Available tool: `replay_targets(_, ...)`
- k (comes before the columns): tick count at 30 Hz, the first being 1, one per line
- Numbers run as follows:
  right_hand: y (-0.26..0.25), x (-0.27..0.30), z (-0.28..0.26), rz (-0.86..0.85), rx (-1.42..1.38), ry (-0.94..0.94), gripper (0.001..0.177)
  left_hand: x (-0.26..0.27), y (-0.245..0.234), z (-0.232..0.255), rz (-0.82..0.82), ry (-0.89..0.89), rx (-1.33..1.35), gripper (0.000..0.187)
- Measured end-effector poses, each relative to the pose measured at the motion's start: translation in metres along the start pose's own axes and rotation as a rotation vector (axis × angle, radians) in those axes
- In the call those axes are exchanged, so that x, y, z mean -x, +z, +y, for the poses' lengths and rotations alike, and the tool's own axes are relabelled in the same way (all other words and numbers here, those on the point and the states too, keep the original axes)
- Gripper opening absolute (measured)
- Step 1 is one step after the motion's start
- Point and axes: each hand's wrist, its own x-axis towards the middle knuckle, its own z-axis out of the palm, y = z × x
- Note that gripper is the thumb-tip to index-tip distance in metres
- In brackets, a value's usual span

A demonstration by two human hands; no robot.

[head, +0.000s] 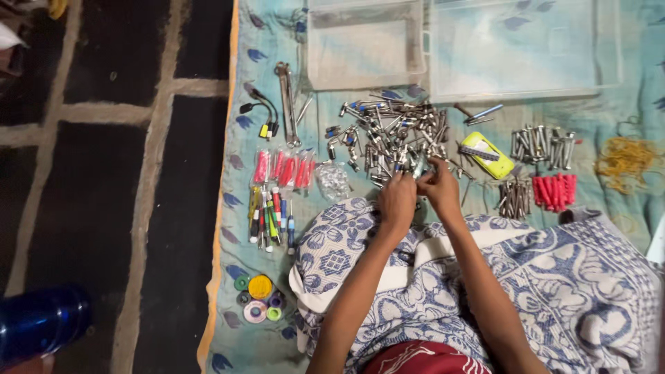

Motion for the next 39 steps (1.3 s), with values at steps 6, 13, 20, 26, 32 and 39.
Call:
replay_targets(6,-0.04,0.005,0.055,-0.015,-0.457,0.279,0.024,0.018,0.046,0.012,-0.108,0.19,-0.312,0.018)
replay_targets(13,-0.068,0.008,0.07,0.136,-0.421,0.312,0.016,0.042,0.037,0.048,-0.124,0.349,-0.328,0.024)
replay_targets(20,-0.078,0.015,0.04,-0.042,-0.246,0.233,0.013,0.028,0.02,0.049,-0.09,0.092,0.135,0.032)
replay_targets(26,-0.076,0.025,0.024,-0.189,-0.361,0.372,0.012,0.024,0.03,0.031,-0.146,-0.013,0.309,0.033)
replay_targets(32,-0.07,0.022,0.026,-0.078,-0.27,0.263,0.007,0.024,0.035,0.03,-0.01,-0.03,0.327,0.018)
replay_targets(39,-0.073,0.027,0.022,0.185,-0.418,0.062,0.007,0.022,0.061,0.017,-0.032,-0.051,0.463,0.023)
